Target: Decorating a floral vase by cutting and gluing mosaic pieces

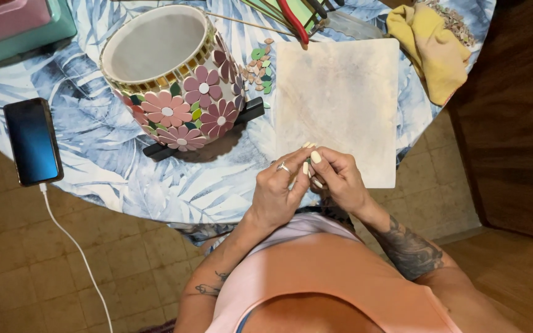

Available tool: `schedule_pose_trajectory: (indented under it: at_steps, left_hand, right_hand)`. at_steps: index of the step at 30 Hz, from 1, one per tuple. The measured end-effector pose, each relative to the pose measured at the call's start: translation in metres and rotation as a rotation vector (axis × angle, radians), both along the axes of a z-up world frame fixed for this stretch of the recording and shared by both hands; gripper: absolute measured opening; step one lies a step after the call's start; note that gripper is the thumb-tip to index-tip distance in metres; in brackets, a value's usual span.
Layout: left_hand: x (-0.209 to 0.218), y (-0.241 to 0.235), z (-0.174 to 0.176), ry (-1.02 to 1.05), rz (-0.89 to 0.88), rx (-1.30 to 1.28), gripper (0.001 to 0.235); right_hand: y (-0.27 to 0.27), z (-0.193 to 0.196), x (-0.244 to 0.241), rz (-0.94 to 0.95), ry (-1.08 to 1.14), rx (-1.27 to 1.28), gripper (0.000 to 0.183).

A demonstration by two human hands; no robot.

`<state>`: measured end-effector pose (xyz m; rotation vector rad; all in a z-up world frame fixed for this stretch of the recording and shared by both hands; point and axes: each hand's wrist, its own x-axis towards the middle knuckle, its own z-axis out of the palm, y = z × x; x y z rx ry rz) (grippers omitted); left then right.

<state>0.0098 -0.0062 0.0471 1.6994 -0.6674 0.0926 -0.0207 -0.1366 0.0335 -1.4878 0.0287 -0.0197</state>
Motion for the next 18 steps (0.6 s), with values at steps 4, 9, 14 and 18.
schedule_pose_trajectory:
  at_steps: [4,9,14,18]
  left_hand:
    - [-0.003,0.001,-0.007,-0.034,0.051,-0.015,0.023]
    - [-0.001,0.002,-0.004,-0.13,0.071,0.038,0.02]
    - [0.0,0.003,-0.008,-0.198,0.075,0.096,0.02]
    - [-0.005,0.004,-0.012,-0.347,0.082,0.312,0.02]
  right_hand:
    - [0.0,0.008,0.001,0.007,-0.071,-0.156,0.031]
    - [-0.007,-0.003,0.0,0.027,-0.106,-0.263,0.033]
    - [-0.014,-0.004,0.003,0.056,-0.173,-0.377,0.031]
    - [-0.044,-0.021,0.007,0.042,-0.446,-0.995,0.023]
